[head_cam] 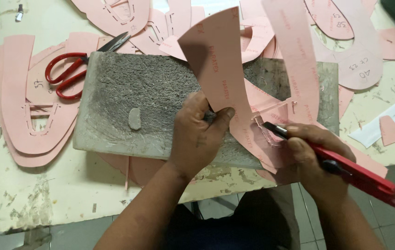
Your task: The person uses a red utility knife to cut a pink foam sheet along a pre-drawn outline on a gray cutting board. The person holds the sheet steady with the left hand while guiding the knife with the right hand, then lifts the cut piece to inspect it.
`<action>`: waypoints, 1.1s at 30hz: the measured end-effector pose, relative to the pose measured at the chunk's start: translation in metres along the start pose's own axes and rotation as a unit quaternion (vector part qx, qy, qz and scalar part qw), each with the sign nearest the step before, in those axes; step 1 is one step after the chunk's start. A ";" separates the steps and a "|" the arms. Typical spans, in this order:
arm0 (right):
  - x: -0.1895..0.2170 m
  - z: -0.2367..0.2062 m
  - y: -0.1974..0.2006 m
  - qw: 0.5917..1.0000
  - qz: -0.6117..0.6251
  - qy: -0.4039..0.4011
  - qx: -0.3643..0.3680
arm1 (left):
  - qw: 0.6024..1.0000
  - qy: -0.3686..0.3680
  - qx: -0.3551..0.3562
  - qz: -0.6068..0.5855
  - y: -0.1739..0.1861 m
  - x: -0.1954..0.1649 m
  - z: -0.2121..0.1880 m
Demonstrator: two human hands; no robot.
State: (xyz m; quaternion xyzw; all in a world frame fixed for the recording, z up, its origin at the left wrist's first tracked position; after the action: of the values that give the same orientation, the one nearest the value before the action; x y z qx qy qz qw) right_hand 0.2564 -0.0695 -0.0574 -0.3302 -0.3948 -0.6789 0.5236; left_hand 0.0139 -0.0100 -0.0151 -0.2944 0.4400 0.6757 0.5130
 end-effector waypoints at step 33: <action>0.051 -0.017 0.000 0.967 0.187 -0.143 -0.100 | 0.913 0.072 0.012 -0.401 0.020 -0.045 -0.038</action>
State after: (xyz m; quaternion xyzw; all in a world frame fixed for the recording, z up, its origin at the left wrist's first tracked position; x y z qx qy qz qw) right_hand 0.2442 -0.1071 -0.0215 -0.5423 -0.3274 -0.5507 0.5435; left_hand 0.0063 -0.0650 0.0123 -0.4881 0.3288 0.3848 0.7111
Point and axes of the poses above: each hand's wrist, its own z-axis towards the middle knuckle, its own y-axis out of the back of the hand, x = y × z, the point moved 1 cm from there along z, towards the middle knuckle, and after that the axes turned 4 degrees about y, right-handed, at the moved point
